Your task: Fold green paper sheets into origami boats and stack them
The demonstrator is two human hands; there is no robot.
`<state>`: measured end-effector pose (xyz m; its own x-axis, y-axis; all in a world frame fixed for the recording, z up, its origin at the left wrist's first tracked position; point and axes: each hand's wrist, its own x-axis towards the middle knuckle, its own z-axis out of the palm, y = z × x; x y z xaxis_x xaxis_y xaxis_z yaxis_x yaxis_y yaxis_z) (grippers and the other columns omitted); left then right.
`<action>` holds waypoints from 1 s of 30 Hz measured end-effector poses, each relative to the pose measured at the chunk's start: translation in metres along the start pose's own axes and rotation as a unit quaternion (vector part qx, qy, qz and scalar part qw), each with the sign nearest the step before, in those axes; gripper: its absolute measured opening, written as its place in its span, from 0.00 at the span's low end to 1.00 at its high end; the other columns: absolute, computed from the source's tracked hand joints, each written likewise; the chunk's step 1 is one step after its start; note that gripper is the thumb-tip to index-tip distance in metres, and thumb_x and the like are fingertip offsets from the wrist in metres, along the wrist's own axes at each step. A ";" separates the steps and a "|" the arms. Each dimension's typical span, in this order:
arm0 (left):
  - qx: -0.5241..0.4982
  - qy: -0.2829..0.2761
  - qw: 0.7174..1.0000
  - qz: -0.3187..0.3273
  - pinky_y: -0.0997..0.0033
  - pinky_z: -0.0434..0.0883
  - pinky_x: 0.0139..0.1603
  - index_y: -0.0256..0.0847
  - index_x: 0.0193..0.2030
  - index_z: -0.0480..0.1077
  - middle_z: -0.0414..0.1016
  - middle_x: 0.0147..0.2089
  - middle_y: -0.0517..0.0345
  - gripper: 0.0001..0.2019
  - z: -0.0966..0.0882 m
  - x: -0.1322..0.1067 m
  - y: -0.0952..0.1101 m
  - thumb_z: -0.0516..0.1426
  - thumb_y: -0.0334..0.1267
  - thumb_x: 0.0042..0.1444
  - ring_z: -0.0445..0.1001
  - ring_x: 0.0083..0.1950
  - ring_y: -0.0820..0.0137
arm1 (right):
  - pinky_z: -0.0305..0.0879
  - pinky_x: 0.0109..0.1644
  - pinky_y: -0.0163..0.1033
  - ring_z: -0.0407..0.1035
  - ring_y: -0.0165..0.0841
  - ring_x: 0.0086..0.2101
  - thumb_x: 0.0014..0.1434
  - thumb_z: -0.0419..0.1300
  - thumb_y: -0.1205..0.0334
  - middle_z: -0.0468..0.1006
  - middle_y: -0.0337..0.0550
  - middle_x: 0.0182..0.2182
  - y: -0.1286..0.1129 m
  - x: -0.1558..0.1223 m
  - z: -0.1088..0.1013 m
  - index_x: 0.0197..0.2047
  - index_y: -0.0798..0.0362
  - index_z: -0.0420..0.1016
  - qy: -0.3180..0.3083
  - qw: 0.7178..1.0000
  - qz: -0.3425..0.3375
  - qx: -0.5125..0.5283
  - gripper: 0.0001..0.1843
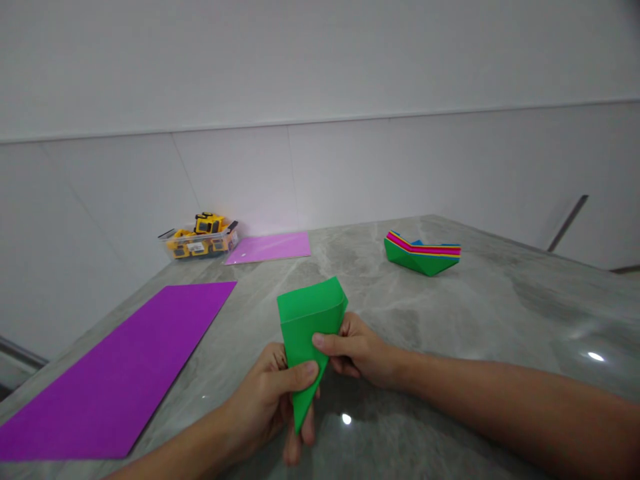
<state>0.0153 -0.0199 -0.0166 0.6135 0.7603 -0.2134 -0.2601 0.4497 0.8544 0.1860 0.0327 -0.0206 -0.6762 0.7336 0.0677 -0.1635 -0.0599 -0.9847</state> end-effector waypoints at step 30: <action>0.054 -0.011 0.998 0.017 0.82 0.63 0.09 0.32 0.27 0.72 0.77 0.17 0.49 0.18 -0.008 0.000 -0.002 0.62 0.49 0.54 0.68 0.10 0.73 | 0.41 0.12 0.30 0.48 0.20 0.10 0.55 0.59 0.39 0.57 0.28 0.09 0.002 -0.003 0.002 0.17 0.53 0.59 -0.090 0.996 -0.022 -0.006 0.29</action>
<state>0.0101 -0.0175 -0.0224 0.6220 0.7634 -0.1744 -0.2000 0.3702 0.9072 0.1861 0.0295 -0.0226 -0.7859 0.6028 0.1378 -0.1879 -0.0204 -0.9820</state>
